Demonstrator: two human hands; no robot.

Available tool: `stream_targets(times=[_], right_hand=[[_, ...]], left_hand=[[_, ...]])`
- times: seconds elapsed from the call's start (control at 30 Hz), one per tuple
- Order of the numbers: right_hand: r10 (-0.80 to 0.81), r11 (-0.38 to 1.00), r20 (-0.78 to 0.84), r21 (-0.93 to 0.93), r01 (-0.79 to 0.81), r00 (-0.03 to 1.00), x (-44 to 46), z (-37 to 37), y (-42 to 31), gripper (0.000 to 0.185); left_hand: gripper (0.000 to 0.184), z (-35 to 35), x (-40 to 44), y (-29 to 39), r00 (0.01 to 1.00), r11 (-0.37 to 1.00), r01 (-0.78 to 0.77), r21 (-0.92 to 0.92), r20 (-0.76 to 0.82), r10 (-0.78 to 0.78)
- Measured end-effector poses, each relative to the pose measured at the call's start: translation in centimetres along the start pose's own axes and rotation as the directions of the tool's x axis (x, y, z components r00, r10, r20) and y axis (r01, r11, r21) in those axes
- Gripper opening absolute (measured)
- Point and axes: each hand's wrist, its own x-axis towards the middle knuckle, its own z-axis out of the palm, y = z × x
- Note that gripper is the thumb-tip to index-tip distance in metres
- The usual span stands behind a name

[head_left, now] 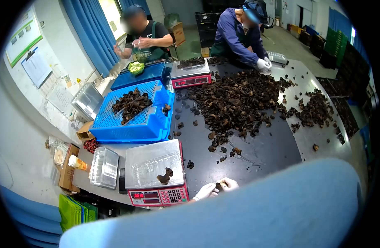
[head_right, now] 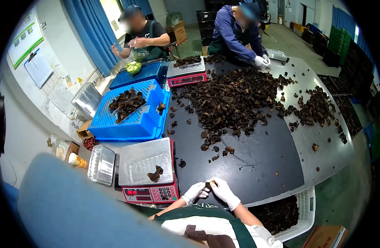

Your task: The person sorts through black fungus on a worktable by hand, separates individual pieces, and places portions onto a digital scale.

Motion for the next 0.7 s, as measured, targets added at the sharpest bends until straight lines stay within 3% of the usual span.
stream_targets(times=[0.7], right_hand=[[0.044, 0.997, 0.098, -0.067, -0.038, 0.994, 0.0, -0.5, -1.1, 0.019]], left_hand=[[0.032, -0.7, 0.3, -0.2, 1.0, 0.999, 0.013, 0.046, -0.002, -0.013]])
